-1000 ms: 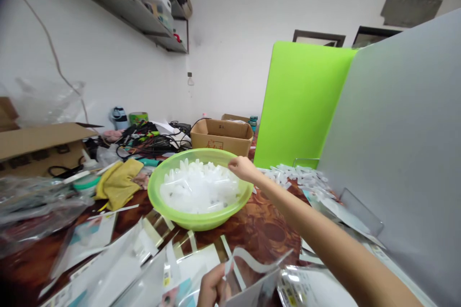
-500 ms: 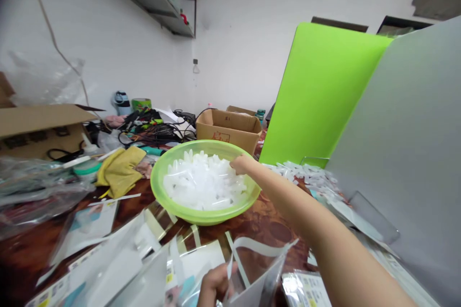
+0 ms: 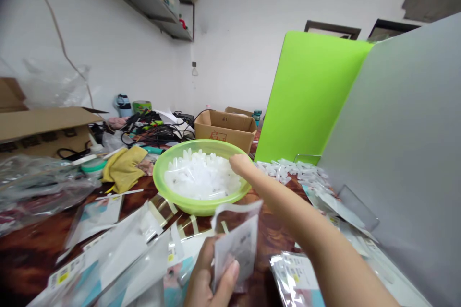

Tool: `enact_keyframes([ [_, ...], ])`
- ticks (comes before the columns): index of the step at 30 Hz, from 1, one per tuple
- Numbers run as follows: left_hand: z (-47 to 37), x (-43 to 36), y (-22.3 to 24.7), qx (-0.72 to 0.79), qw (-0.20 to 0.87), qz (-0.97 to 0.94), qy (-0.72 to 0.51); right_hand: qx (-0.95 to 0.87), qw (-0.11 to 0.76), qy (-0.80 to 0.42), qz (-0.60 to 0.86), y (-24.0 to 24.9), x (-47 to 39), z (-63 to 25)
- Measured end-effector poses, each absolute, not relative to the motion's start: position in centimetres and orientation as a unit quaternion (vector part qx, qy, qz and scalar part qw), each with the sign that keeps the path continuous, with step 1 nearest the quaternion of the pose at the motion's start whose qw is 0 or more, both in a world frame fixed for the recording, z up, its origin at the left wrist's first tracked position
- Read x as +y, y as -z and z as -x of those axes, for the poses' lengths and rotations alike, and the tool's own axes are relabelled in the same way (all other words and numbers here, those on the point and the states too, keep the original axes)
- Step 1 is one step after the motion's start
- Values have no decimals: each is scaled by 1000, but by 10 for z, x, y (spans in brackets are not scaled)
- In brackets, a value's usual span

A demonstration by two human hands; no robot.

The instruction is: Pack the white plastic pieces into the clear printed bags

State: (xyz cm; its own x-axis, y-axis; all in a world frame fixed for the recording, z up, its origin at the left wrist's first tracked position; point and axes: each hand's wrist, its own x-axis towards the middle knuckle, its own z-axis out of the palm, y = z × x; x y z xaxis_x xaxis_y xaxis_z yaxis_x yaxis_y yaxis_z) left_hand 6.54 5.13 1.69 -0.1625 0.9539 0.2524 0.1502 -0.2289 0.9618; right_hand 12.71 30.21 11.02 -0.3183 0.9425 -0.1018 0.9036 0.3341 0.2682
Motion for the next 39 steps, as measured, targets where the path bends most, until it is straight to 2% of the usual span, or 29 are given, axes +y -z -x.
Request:
enact_keyframes([
  [4, -57, 54, -22, 566, 377, -457, -573, 822, -19, -135, -553, -161, 255, -152],
  [8, -54, 53, -32, 535, 387, -469, -587, 821, -177, -184, -511, -203, 163, -195],
  [9, -53, 53, -33, 529, 387, -481, -582, 833, -255, -184, -455, -206, 137, -206],
  [11, -52, 52, -35, 520, 365, -527, -565, 859, -312, -175, -367, -202, 90, -223],
  [13, -49, 52, -33, 502, 276, -609, -548, 876, -303, -163, -338, -188, 57, -232],
  [17, -40, 54, -28, 396, 5, -764, -509, 883, -294, -118, -345, -149, 37, -239],
  [19, -36, 55, -29, 373, -66, -788, -485, 875, -314, -130, -344, -131, 40, -242],
  [21, -35, 57, -31, 364, -111, -801, -462, 863, -312, -192, -347, -117, 42, -246],
  [25, -37, 56, -35, 341, -176, -817, -431, 847, -260, -296, -358, -100, 37, -248],
  [31, -44, 52, -34, 350, -226, -801, -431, 821, -262, -344, -373, -83, 29, -243],
  [34, -45, 50, -33, 354, -215, -795, -443, 850, -302, -259, -346, -79, 26, -238],
  [39, -47, 49, -32, 360, -190, -788, -461, 867, -372, -7, -332, -78, 24, -231],
])
